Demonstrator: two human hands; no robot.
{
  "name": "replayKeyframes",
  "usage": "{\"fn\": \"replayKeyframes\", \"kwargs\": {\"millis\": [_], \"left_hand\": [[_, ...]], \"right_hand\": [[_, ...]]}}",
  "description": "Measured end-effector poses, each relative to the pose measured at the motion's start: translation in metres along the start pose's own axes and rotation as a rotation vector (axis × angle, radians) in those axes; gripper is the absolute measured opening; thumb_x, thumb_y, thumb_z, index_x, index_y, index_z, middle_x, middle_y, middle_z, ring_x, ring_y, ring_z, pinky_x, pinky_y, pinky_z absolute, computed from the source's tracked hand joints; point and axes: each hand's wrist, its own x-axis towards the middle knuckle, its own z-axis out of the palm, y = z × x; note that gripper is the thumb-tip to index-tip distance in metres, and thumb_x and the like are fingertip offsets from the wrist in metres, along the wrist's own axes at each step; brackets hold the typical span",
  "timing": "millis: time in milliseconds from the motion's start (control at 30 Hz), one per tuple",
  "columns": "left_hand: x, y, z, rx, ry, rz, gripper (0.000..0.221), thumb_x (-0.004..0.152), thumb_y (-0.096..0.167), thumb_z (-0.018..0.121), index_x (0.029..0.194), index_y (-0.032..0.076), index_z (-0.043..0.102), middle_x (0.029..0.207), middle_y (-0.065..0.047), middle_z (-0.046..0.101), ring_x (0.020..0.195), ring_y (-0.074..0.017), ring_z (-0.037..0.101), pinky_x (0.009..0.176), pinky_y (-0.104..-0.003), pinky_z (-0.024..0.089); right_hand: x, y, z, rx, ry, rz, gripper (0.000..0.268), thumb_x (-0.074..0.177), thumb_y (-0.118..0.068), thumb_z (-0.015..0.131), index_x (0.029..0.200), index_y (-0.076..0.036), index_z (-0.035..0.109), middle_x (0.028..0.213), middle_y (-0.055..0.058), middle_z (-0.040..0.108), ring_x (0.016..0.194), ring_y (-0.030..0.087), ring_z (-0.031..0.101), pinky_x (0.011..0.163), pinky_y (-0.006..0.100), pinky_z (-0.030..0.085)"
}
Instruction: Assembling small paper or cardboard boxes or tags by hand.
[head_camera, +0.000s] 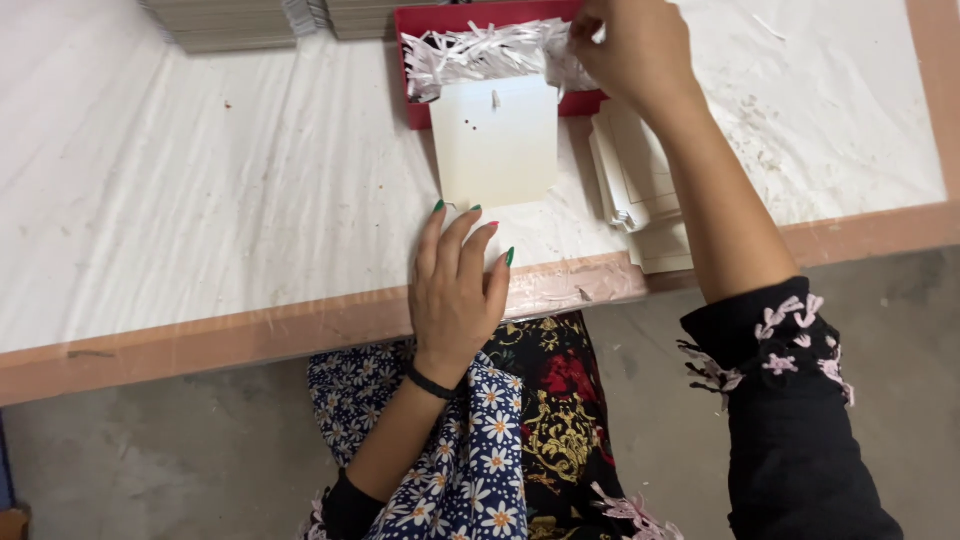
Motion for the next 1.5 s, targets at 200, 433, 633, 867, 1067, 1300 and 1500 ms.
{"fn": "replayKeyframes", "kwargs": {"millis": [200, 433, 633, 867, 1067, 1300, 1500], "left_hand": [[-0.002, 0.001, 0.000, 0.004, 0.030, 0.003, 0.034, 0.091, 0.019, 0.073, 0.122, 0.008, 0.068, 0.137, -0.009, 0.059, 0.141, -0.0358, 0.044, 0.115, -0.048, 0.041], [-0.016, -0.013, 0.007, -0.138, 0.159, 0.070, 0.023, 0.094, 0.018, 0.070, 0.115, 0.009, 0.070, 0.126, -0.006, 0.068, 0.134, -0.0331, 0.054, 0.110, -0.041, 0.047], [-0.044, -0.029, 0.032, -0.206, 0.304, 0.229, 0.017, 0.098, 0.020, 0.070, 0.114, 0.013, 0.070, 0.121, 0.000, 0.073, 0.127, -0.0251, 0.060, 0.102, -0.037, 0.051], [-0.042, 0.001, -0.023, -0.258, 0.201, 0.432, 0.031, 0.096, 0.035, 0.079, 0.118, 0.018, 0.065, 0.112, 0.000, 0.069, 0.112, -0.0214, 0.062, 0.098, -0.033, 0.054], [-0.050, 0.011, -0.017, -0.453, 0.074, 0.155, 0.032, 0.092, 0.030, 0.080, 0.112, 0.010, 0.065, 0.103, -0.004, 0.074, 0.097, -0.0188, 0.070, 0.088, -0.035, 0.056], [-0.019, 0.031, -0.050, -0.555, -0.010, -0.037, 0.019, 0.087, 0.009, 0.077, 0.104, 0.007, 0.071, 0.101, -0.008, 0.078, 0.089, -0.0185, 0.075, 0.077, -0.034, 0.061], [-0.001, 0.016, -0.025, -1.113, -0.221, -0.419, 0.036, 0.089, 0.001, 0.069, 0.124, 0.004, 0.060, 0.100, -0.010, 0.078, 0.092, -0.0159, 0.076, 0.078, -0.029, 0.060]], "right_hand": [[-0.024, -0.003, -0.040, 0.618, 0.115, 0.100, 0.006, 0.107, -0.010, 0.071, 0.102, -0.006, 0.072, 0.094, 0.001, 0.073, 0.070, 0.012, 0.060, 0.062, 0.030, 0.046], [-0.062, -0.015, -0.053, 0.932, 0.259, 0.146, 0.006, 0.105, -0.007, 0.076, 0.102, -0.002, 0.074, 0.091, 0.004, 0.069, 0.072, 0.007, 0.056, 0.059, 0.022, 0.040], [-0.164, -0.091, -0.042, 1.441, 0.189, 0.409, 0.008, 0.099, -0.007, 0.071, 0.093, -0.004, 0.068, 0.093, 0.006, 0.069, 0.075, 0.010, 0.059, 0.063, 0.023, 0.045], [-0.245, -0.143, -0.004, 1.886, -0.033, 0.592, 0.007, 0.098, -0.007, 0.067, 0.097, 0.000, 0.069, 0.097, 0.008, 0.067, 0.077, 0.011, 0.060, 0.065, 0.024, 0.046], [-0.255, -0.146, -0.012, 1.829, -0.005, 0.637, 0.007, 0.097, -0.007, 0.068, 0.095, 0.000, 0.068, 0.098, 0.008, 0.067, 0.079, 0.012, 0.061, 0.066, 0.024, 0.047], [-0.231, -0.154, -0.037, 1.728, 0.004, 0.507, 0.010, 0.093, -0.009, 0.071, 0.092, 0.001, 0.069, 0.095, 0.006, 0.067, 0.076, 0.011, 0.059, 0.063, 0.024, 0.047], [-0.200, -0.142, -0.052, 1.776, -0.177, 0.521, 0.022, 0.090, -0.011, 0.069, 0.108, 0.000, 0.074, 0.088, 0.006, 0.067, 0.072, 0.010, 0.059, 0.065, 0.024, 0.048]]}}
